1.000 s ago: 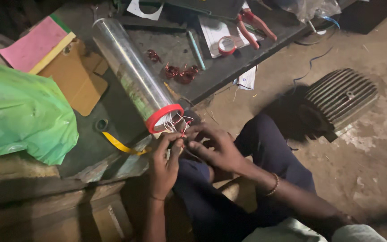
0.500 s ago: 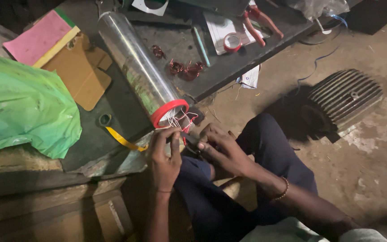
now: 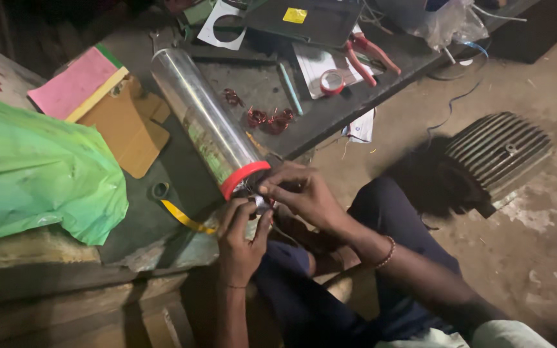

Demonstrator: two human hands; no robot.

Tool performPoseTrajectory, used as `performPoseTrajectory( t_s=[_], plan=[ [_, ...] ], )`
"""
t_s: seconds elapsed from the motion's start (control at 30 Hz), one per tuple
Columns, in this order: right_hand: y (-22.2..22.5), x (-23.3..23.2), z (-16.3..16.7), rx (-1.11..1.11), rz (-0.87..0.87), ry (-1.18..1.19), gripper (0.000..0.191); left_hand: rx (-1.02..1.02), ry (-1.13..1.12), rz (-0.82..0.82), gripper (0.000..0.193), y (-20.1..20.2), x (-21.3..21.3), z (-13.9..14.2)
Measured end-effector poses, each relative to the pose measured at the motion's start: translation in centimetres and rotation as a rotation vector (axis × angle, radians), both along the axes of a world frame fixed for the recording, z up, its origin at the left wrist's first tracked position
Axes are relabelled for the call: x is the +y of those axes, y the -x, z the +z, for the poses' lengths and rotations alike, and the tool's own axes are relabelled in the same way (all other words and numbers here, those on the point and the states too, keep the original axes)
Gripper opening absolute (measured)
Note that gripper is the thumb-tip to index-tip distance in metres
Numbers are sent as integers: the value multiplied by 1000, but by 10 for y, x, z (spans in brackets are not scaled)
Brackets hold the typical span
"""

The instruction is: The person sits on the floor and repairs electrical wiring on a cylindrical metal component. They use pliers to strip and twist wires, then wrap the connections with red and black electrical tape.

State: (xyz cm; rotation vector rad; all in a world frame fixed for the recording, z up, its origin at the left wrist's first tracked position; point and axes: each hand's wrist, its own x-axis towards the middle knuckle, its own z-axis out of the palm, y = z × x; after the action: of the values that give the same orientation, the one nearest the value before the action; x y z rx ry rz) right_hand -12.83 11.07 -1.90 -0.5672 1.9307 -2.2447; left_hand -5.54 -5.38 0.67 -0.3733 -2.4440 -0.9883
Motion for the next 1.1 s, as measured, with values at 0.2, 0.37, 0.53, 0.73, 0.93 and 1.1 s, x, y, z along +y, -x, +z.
performPoseTrajectory(
  t_s=[0.2,0.37,0.53,0.73,0.93,1.1],
  plan=[
    [1,-6,7,-243,93,30,20,213,200,41,20,11,-11,-9],
    [3,-11,10,-356,93,22,20,388,230,38,16,16,-13,-22],
    [6,-18,2,-158,26,-21,19,593,504,71,13,22,-19,-35],
    [12,-18,8,-81,5,-161,25,560,482,-3,16,23,-25,-45],
    [6,-4,21,-66,-60,-306,26,310,257,2,18,19,-14,-37],
    [-20,15,-1,159,-325,-162,20,-124,-53,9,9,1,-5,-15]
  ],
)
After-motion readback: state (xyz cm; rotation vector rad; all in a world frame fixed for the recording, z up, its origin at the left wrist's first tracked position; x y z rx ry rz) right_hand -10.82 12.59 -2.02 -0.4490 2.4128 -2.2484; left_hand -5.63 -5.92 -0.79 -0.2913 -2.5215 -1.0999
